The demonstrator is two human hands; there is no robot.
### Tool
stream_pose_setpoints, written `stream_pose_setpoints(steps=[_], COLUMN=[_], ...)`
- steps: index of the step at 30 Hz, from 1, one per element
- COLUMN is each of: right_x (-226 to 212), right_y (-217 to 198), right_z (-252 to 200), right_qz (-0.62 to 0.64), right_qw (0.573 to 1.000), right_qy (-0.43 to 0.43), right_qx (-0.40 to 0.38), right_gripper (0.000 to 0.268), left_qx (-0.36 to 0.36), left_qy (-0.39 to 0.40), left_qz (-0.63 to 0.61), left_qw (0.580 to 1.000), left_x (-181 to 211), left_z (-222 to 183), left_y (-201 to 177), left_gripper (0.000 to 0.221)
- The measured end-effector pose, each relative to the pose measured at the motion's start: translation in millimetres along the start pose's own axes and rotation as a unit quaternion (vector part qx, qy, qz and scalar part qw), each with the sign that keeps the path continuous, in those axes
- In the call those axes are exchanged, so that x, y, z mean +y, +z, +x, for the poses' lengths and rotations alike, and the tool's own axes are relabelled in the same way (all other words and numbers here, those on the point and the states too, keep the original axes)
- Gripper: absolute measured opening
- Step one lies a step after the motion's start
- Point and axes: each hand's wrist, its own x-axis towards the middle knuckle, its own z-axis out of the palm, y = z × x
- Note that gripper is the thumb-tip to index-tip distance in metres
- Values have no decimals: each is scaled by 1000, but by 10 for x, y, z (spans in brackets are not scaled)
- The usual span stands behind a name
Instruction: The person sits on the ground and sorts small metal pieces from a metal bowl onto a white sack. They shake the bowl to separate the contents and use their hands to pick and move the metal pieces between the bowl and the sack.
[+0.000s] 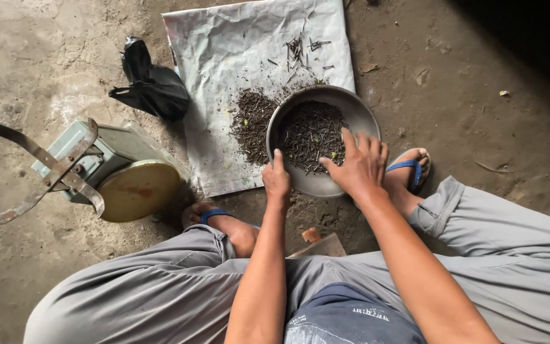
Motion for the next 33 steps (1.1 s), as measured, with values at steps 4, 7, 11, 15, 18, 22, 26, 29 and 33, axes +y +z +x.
stream_pose_setpoints(steps=[4,7,11,15,18,22,26,29,33], right_x=[-28,-100,-121,127,459,351,265,301,428], right_y=[300,293,293,416,464,-98,-333,-336,-332], right_z=[-30,-22,77,-35,-101,-114,-144,-135,-190], right_qz=[32,68,83,86,115,156,108,123,122], right_qw=[998,996,991,986,992,986,994,992,992], right_qy=[-43,-62,-108,-130,-59,-45,14,26,37], right_qx=[-21,6,-3,-56,-9,40,19,5,-2], right_gripper=[67,48,68,37,30,28,25,26,27], left_qx=[-12,-28,-65,-62,-66,-68,-73,-76,-78], left_qy=[-2,-8,14,-7,-12,-11,-4,5,15], left_qz=[-7,7,29,18,8,-6,-19,-28,-32], left_qw=[1000,1000,997,998,998,998,997,997,996], left_x=[26,184,328,265,23,141,264,184,129], left_z=[-41,-151,-168,-146,73,39,-92,-17,17], left_y=[18,-27,-27,-35,22,-18,-35,-8,-14], left_gripper=[62,64,63,63,66,66,65,64,62])
